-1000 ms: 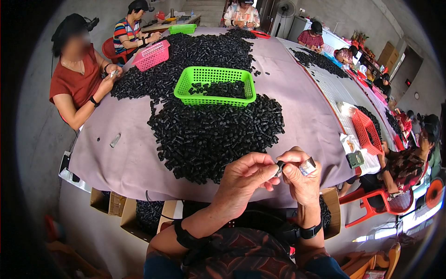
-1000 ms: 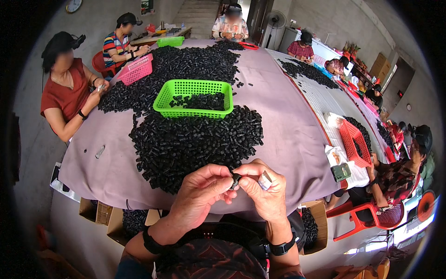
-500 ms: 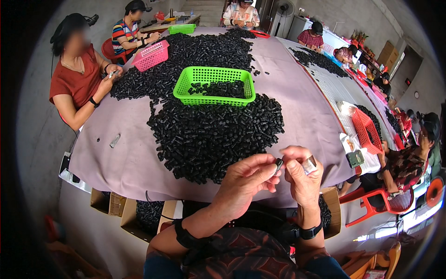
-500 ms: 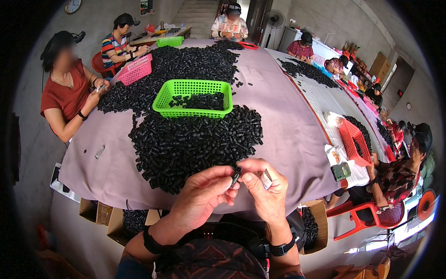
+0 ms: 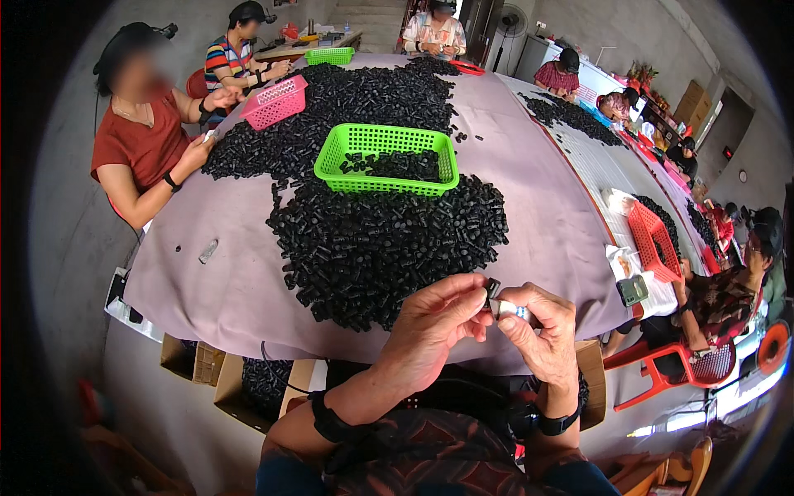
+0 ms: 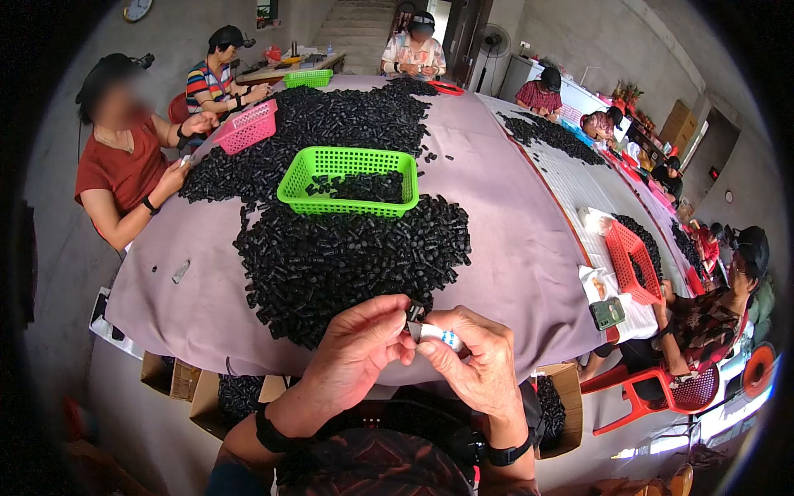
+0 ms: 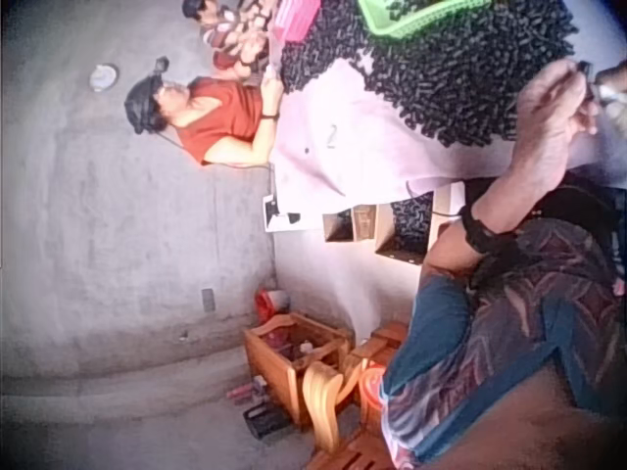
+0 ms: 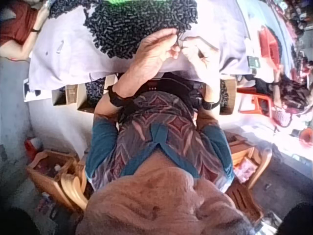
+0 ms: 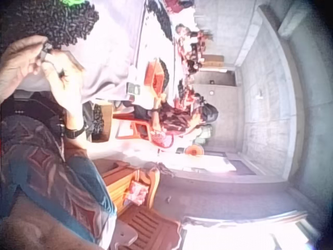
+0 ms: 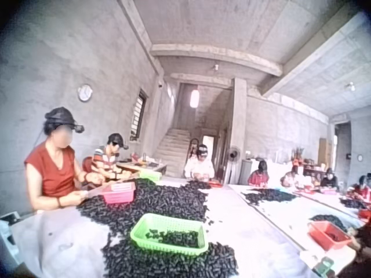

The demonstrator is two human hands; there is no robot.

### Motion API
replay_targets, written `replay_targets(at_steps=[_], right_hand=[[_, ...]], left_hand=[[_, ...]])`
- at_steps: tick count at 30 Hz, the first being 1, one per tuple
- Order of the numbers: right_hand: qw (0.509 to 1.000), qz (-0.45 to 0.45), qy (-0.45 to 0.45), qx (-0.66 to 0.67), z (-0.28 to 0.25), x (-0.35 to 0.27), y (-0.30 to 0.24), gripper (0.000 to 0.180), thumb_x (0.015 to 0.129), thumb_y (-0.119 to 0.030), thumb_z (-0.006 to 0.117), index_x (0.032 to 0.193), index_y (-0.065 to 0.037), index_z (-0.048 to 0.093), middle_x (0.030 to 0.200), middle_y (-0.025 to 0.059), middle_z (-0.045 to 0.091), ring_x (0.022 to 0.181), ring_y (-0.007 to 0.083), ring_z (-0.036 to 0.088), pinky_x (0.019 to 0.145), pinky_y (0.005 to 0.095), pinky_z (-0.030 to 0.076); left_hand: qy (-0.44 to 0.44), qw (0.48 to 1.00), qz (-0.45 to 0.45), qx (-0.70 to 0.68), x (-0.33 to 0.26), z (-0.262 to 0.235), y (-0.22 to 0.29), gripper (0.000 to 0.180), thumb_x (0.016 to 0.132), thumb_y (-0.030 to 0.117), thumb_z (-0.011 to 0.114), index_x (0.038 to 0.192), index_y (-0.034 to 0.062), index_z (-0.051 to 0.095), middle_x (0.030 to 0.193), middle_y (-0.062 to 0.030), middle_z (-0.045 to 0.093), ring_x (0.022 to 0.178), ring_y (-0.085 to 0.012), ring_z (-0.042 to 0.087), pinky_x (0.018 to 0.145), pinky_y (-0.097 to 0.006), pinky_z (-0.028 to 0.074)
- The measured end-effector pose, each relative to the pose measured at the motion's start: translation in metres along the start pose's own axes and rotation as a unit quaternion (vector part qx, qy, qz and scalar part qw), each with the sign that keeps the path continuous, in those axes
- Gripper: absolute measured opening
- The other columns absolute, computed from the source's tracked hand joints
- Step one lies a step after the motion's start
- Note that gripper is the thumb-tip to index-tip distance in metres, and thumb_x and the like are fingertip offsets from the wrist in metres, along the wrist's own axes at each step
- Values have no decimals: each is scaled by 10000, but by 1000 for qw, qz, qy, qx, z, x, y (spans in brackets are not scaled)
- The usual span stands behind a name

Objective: Sorting and inspecting small black plastic components at a factory table.

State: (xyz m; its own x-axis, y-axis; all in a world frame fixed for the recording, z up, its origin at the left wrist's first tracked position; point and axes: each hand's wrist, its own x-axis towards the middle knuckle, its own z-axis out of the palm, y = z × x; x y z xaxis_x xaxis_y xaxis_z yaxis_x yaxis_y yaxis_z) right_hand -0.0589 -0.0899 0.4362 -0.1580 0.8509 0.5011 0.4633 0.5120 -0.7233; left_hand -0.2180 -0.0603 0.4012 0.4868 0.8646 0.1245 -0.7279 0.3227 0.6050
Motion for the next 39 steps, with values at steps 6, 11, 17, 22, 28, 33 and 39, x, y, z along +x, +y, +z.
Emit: replay_targets(at_steps=[6, 11, 17, 22, 28, 33, 39], right_hand=[[1000, 13, 10, -22, 0, 1, -2, 192, 776, -173, 686, 858, -8, 631, 697, 65, 604, 585, 105, 528, 532, 238, 411], [1000, 19, 21, 1, 1, 1, 0, 176, 783, -167, 681, 839, -8, 632, 688, 51, 604, 582, 82, 514, 527, 224, 402], [999, 19, 45, 22, 2, -2, 7, 164, 782, -150, 684, 787, -2, 615, 657, 34, 582, 572, 72, 489, 523, 215, 389], [994, 51, 83, 44, -1, 1, 12, 144, 795, -127, 671, 755, -11, 597, 642, -25, 539, 573, 40, 439, 515, 192, 354], [958, 59, 142, 241, -15, -4, 24, 102, 859, -105, 580, 839, -12, 543, 712, -31, 522, 639, 35, 420, 577, 175, 345], [993, 34, 87, 73, -6, 0, 7, 148, 820, -120, 638, 778, -3, 557, 682, -28, 533, 596, 32, 424, 521, 183, 339], [998, 22, 46, 30, 2, 1, 3, 208, 763, -192, 713, 775, -12, 609, 645, 8, 586, 547, 35, 459, 475, 195, 354]], left_hand=[[2, 1000, -2, 6, 1, 0, 1, 215, 886, 104, 546, 1079, 10, 564, 903, -41, 591, 759, -113, 566, 631, -255, 456], [12, 1000, 2, 9, 1, 1, 1, 206, 897, 85, 513, 1083, 7, 552, 858, -57, 589, 722, -134, 562, 642, -301, 459], [-17, 1000, -2, 17, -1, 1, 2, 199, 896, 77, 508, 1075, 3, 554, 852, -78, 591, 715, -143, 559, 665, -319, 473], [-1, 999, -32, 19, -5, 7, -2, 198, 886, 66, 520, 1069, -3, 554, 848, -88, 594, 752, -161, 580, 677, -343, 498], [41, 999, -24, 16, -3, 14, -1, 190, 871, 89, 562, 1031, -12, 572, 862, -77, 597, 760, -127, 580, 704, -323, 525], [27, 1000, 3, 8, 0, 6, -1, 188, 870, 95, 566, 1036, 6, 574, 874, -66, 600, 774, -119, 583, 718, -323, 524], [32, 999, 10, 19, -1, 6, 3, 202, 889, 69, 516, 1079, 8, 549, 886, -86, 602, 783, -149, 582, 735, -366, 514]])
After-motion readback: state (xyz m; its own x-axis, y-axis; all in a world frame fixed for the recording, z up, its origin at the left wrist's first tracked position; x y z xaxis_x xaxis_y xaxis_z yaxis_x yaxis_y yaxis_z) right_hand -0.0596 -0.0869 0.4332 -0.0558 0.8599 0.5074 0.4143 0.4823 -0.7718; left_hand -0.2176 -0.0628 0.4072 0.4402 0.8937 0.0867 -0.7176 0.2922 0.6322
